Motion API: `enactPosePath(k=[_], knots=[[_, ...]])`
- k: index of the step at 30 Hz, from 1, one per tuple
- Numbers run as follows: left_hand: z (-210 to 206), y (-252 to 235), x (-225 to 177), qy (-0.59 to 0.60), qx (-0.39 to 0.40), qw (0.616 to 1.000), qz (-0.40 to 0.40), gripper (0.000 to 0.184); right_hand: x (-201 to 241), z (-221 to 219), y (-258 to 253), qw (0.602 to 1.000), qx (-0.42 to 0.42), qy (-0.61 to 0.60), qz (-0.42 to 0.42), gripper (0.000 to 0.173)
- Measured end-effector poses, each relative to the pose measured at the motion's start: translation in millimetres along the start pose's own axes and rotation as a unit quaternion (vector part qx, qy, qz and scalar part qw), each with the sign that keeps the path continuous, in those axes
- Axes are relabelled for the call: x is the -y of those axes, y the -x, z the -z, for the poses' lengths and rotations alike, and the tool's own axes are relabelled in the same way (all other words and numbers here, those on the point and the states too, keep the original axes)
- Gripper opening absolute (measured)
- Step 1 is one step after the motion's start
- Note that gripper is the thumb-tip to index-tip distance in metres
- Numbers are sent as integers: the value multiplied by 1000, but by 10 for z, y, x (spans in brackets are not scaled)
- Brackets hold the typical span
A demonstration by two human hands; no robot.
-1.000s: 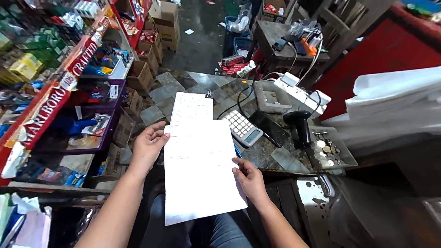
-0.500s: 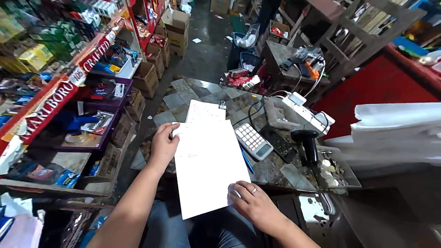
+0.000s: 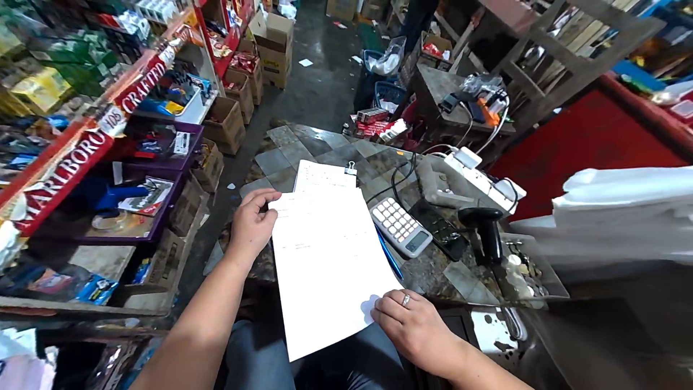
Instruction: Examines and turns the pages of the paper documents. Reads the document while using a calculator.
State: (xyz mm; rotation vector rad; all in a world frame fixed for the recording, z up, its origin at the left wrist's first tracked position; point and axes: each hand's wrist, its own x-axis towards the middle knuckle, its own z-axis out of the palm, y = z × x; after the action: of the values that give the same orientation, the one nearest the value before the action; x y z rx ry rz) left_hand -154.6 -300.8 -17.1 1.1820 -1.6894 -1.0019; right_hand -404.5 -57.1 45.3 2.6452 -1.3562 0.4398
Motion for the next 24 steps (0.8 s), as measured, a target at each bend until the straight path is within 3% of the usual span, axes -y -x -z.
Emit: enactPosePath(k=[3,6,8,10,13,16,18,21,24], knots=[[-15,-12,80,4,21,998,-67,40,-63,88,-121,982,21,-168,-87,12],[11,0,158,69,50,983,-163,95,-310,378,-502,903,81,-355,-228,21],[25,32,187,117,69,971,-199,113,-582,567,-876,901,73,-316,-288,22],[16,79,183,120,57,965,-226,98,-924,597,-1225,937,-17,-220,-269,21],[-31,115,58,64,8,981,-182,37,-1225,631,-1709,961,-148,-63,-226,19],[-37,89,0,51,-57,994,-81,21,-987,602,-1797,970,-191,75,-128,28],[8,52,-11,104,-84,991,-20,23,-585,408,-1485,991,-115,66,-18,23],[10,12,-18,183,-107,977,5,23,-107,-12,-791,989,114,23,94,39],[1,12,-8,201,-95,975,8,33,12,-192,-318,982,149,47,105,28]])
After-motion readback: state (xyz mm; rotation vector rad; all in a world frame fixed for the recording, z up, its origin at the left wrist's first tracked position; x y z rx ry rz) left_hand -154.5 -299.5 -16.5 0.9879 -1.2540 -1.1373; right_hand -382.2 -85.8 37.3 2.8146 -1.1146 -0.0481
